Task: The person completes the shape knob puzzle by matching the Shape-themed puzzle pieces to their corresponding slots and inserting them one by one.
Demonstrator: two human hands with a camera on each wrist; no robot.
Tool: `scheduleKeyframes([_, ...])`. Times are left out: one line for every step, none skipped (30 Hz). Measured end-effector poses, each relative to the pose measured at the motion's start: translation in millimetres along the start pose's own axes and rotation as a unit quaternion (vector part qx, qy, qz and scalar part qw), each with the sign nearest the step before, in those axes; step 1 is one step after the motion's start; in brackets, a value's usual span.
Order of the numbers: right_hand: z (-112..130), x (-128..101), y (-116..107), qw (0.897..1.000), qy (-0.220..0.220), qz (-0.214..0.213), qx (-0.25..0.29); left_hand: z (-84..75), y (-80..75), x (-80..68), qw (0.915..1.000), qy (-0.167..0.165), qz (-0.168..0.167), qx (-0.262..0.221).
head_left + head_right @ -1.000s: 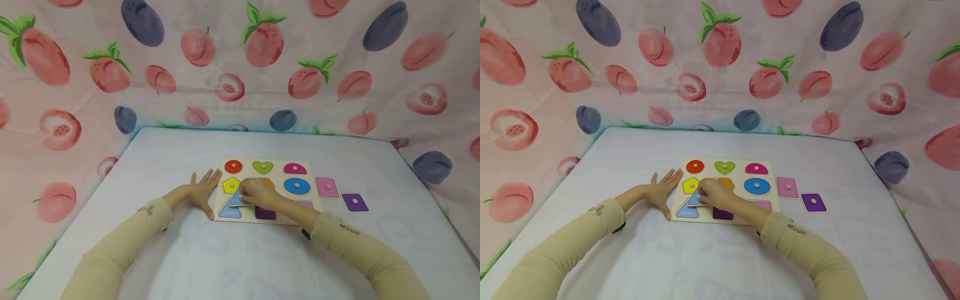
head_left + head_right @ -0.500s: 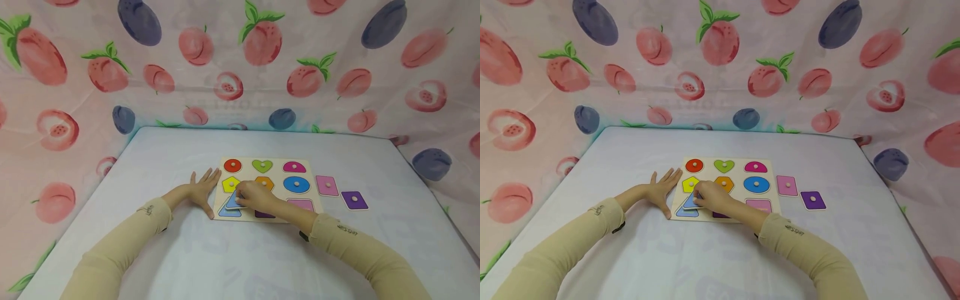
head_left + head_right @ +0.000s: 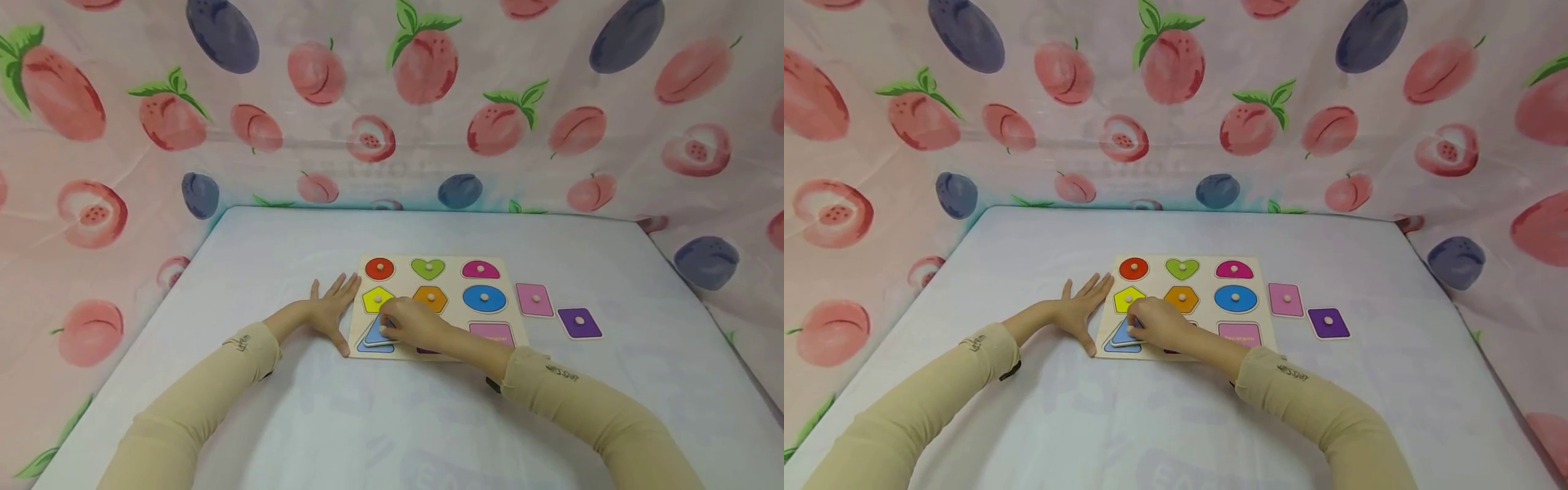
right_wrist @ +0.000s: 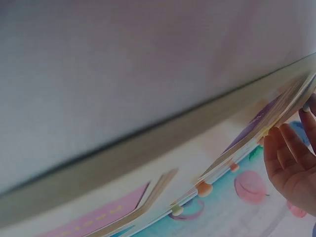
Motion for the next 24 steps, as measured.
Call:
scheduleKeyframes([1, 0, 0, 1.0, -0.004, -0.001, 0.001, -0.3, -0.5, -0.1, 1.0, 0.001, 0.0, -0.002])
scheduleKeyframes([1, 0, 0, 1.0, -0.006, -0.004, 0.002, -0.5, -1.1, 0.0, 1.0, 0.001, 0.001, -0.002])
scheduleKeyframes([2, 0, 0, 1.0, -0.008, -0.007, 0.002, -0.7, -1.7, 0.1, 1.0, 0.002, 0.0, -0.003])
scheduleKeyframes([3, 0, 0, 1.0, -0.009, -0.009, 0.001, -0.8, -2.6, 0.0, 1.0, 0.003, 0.001, -0.003])
scheduleKeyframes([3, 0, 1, 1.0, -0.01, -0.01, 0.001, -0.9, -3.4, 0.2, 1.0, 0.003, 0.001, -0.002])
scheduleKeyframes([3, 0, 1, 1.0, -0.008, -0.01, 0.001, -1.2, -4.2, 0.1, 1.0, 0.004, 0.0, -0.003])
scheduleKeyframes([3, 0, 2, 1.0, -0.007, -0.009, -0.001, -1.4, -4.9, 0.1, 1.0, 0.005, 0.001, -0.002])
scheduleKeyframes([4, 1, 2, 1.0, -0.005, -0.009, -0.003, -1.8, -5.7, -0.1, 1.0, 0.006, 0.002, -0.001])
scheduleKeyframes([4, 1, 3, 1.0, -0.003, -0.007, -0.005, -2.1, -6.2, -0.1, 1.0, 0.007, 0.002, -0.002])
scheduleKeyframes([4, 1, 3, 1.0, 0.0, -0.006, -0.008, -2.3, -6.6, -0.3, 1.0, 0.008, 0.003, -0.002])
scheduleKeyframes([5, 1, 3, 1.0, -0.001, -0.005, -0.011, -2.6, -6.9, -0.3, 0.9999, 0.009, 0.003, -0.004])
scheduleKeyframes([5, 2, 3, 1.0, -0.002, -0.006, -0.016, -2.5, -6.9, -0.3, 0.9999, 0.01, 0.004, -0.005])
scheduleKeyframes([7, 2, 3, 1.0, -0.005, -0.007, -0.018, -2.4, -7.0, -0.4, 0.9999, 0.011, 0.003, -0.004])
scheduleKeyframes([8, 3, 3, 1.0, -0.009, -0.007, -0.02, -1.7, -6.4, 0.0, 0.9999, 0.01, 0.005, -0.003])
scheduleKeyframes([10, 3, 4, 1.0, -0.014, -0.006, -0.019, -0.8, -5.8, 0.2, 0.9999, 0.009, 0.005, -0.003])
scheduleKeyframes([12, 3, 4, 1.0, -0.02, -0.005, -0.021, -0.4, -5.4, 0.1, 0.9999, 0.011, 0.006, -0.002])
scheduleKeyframes([13, 3, 4, 0.999, -0.025, -0.005, -0.022, -0.1, -4.9, 0.1, 0.9999, 0.011, 0.006, -0.001])
scheduleKeyframes([15, 3, 5, 0.999, -0.029, -0.004, -0.025, 0.3, -4.3, 0.0, 0.9999, 0.012, 0.006, 0.0])
scheduleKeyframes([16, 3, 6, 0.999, -0.031, -0.003, -0.025, 0.4, -3.7, -0.1, 0.9999, 0.011, 0.006, -0.001])
scheduleKeyframes([17, 3, 7, 0.999, -0.031, -0.002, -0.027, 0.5, -3.1, 0.1, 0.9999, 0.012, 0.005, -0.002])
scheduleKeyframes([18, 3, 7, 0.999, -0.031, -0.003, -0.029, 0.2, -2.9, -0.3, 0.9999, 0.013, 0.004, -0.004])
scheduleKeyframes([18, 3, 8, 0.999, -0.032, -0.004, -0.034, 0.2, -2.3, -0.4, 0.9999, 0.014, 0.003, -0.005])
scheduleKeyframes([18, 3, 9, 0.999, -0.029, -0.004, -0.036, 0.6, -1.4, -0.2, 0.9999, 0.012, 0.003, -0.005])
scheduleKeyframes([18, 3, 10, 0.999, -0.027, -0.003, -0.038, 1.2, -0.5, -0.1, 0.9999, 0.011, 0.003, -0.004])
Point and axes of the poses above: each hand's wrist, its own x-axis towards the middle knuckle, its own y-axis out of the palm, z = x × y, the point moved 5 cm from there along x, towards the middle knuckle, and after that the axes turned 6 degrees about -z, right-handed, at the moved point
